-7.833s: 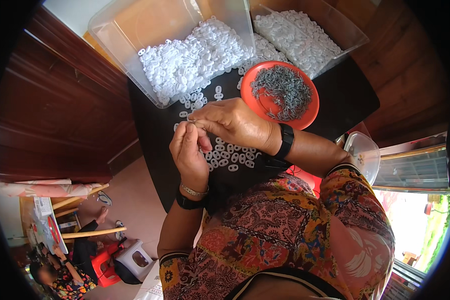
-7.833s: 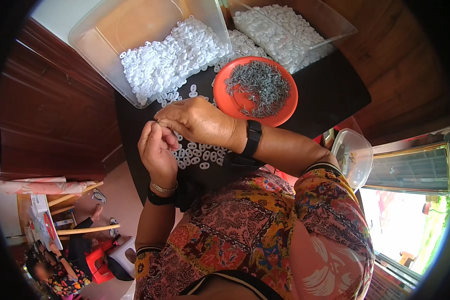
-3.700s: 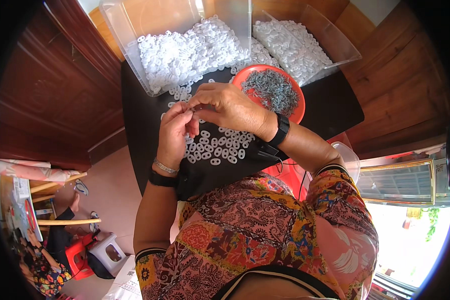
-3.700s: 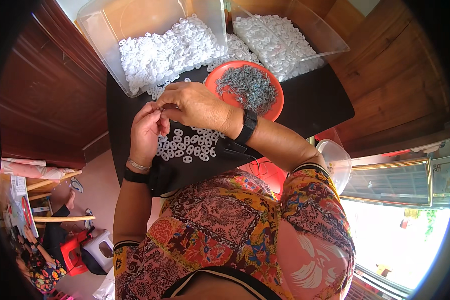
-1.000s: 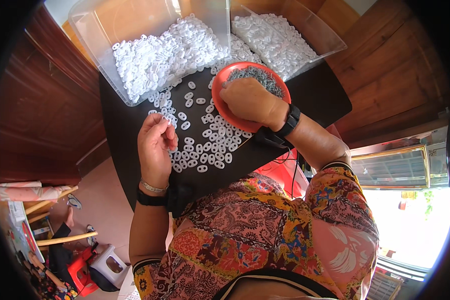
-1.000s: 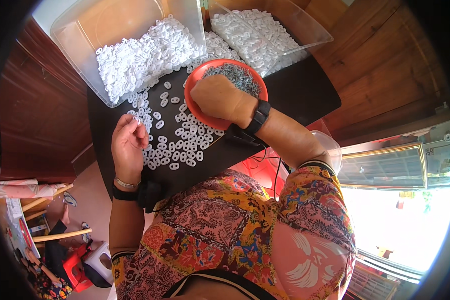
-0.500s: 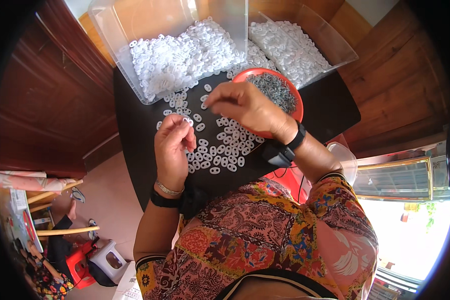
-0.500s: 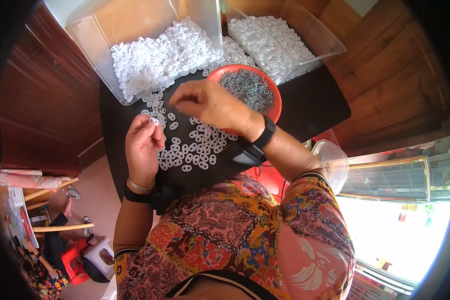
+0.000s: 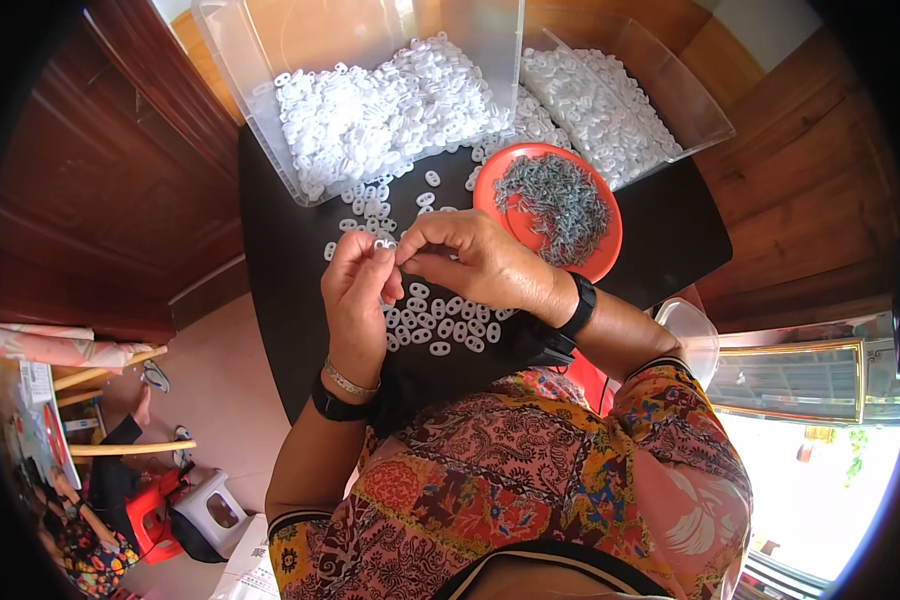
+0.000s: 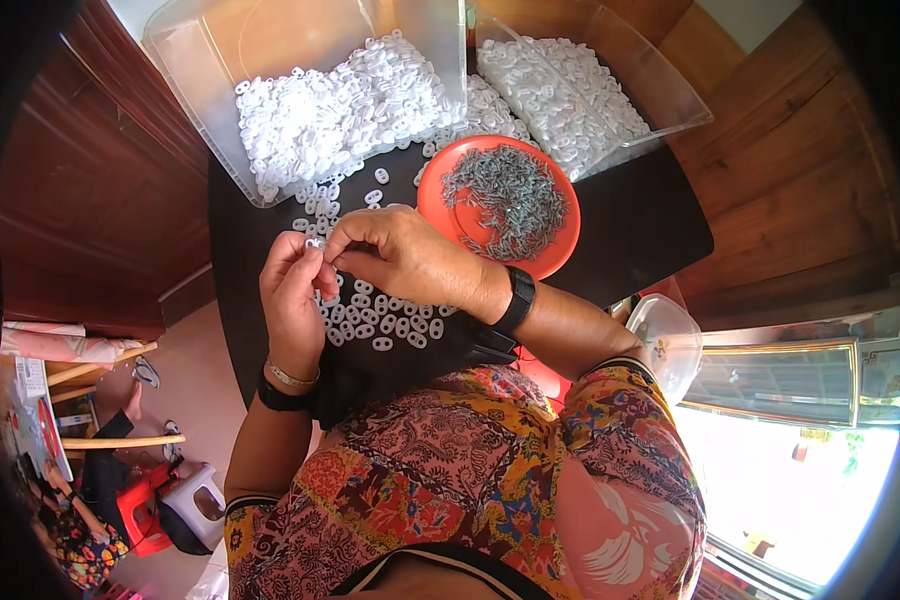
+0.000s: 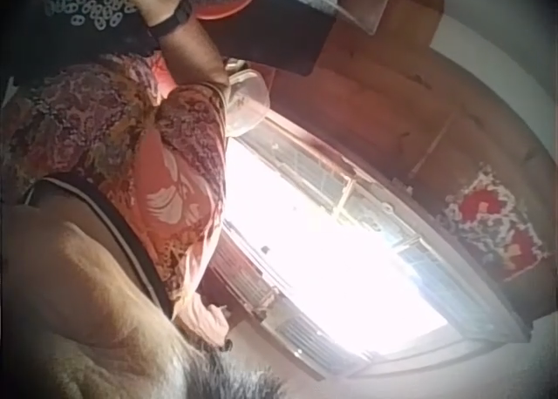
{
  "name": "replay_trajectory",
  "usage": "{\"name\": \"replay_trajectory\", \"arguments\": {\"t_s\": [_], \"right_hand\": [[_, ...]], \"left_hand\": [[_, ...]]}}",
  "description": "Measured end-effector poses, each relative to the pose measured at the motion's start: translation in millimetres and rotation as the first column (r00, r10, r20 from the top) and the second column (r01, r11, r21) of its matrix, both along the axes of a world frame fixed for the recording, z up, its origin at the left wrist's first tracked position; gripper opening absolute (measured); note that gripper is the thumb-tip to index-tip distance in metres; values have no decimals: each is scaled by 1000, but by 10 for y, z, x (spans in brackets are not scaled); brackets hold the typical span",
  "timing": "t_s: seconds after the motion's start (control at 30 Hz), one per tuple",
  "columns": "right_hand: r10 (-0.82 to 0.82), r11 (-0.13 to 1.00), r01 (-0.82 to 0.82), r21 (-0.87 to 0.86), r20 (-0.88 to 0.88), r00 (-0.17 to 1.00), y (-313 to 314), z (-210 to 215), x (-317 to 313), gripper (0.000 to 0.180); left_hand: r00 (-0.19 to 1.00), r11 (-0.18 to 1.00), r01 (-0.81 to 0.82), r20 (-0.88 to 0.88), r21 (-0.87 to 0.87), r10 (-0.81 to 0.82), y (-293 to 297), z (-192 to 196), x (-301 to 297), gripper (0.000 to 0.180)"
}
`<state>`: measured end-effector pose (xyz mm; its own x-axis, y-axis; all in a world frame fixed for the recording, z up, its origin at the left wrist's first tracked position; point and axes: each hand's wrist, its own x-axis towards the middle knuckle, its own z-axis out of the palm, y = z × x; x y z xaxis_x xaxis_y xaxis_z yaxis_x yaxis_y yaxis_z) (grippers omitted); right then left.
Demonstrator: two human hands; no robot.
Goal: The person is manually inserting small metal pins into white plastic components as part of an assembly task.
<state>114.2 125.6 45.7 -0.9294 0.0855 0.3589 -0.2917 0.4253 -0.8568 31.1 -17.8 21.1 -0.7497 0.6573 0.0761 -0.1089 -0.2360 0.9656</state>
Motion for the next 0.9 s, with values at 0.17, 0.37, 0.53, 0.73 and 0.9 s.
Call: {"name": "replay_trajectory", "arguments": {"t_s": [0.17,0.37,0.53,0.73,0.9], "right_hand": [[-6,990,16,-140,76,997,59,14,41,8],[-40,969,69,-236,126,991,106,8,63,7],[-41,999,43,-22,59,997,116,41,71,8],[-30,999,28,37,61,998,151,25,70,8],[-27,995,38,-89,120,992,163,32,73,6]], "left_hand": [[993,993,117,-18,1,-117,-36,-34,-35,14],[989,989,134,-63,-59,-138,-35,32,-64,15],[966,972,191,-148,-137,-211,-30,31,-32,19],[956,977,143,-233,-160,-178,-20,12,-18,21],[949,975,154,-251,-161,-191,-35,16,-20,22]]}}
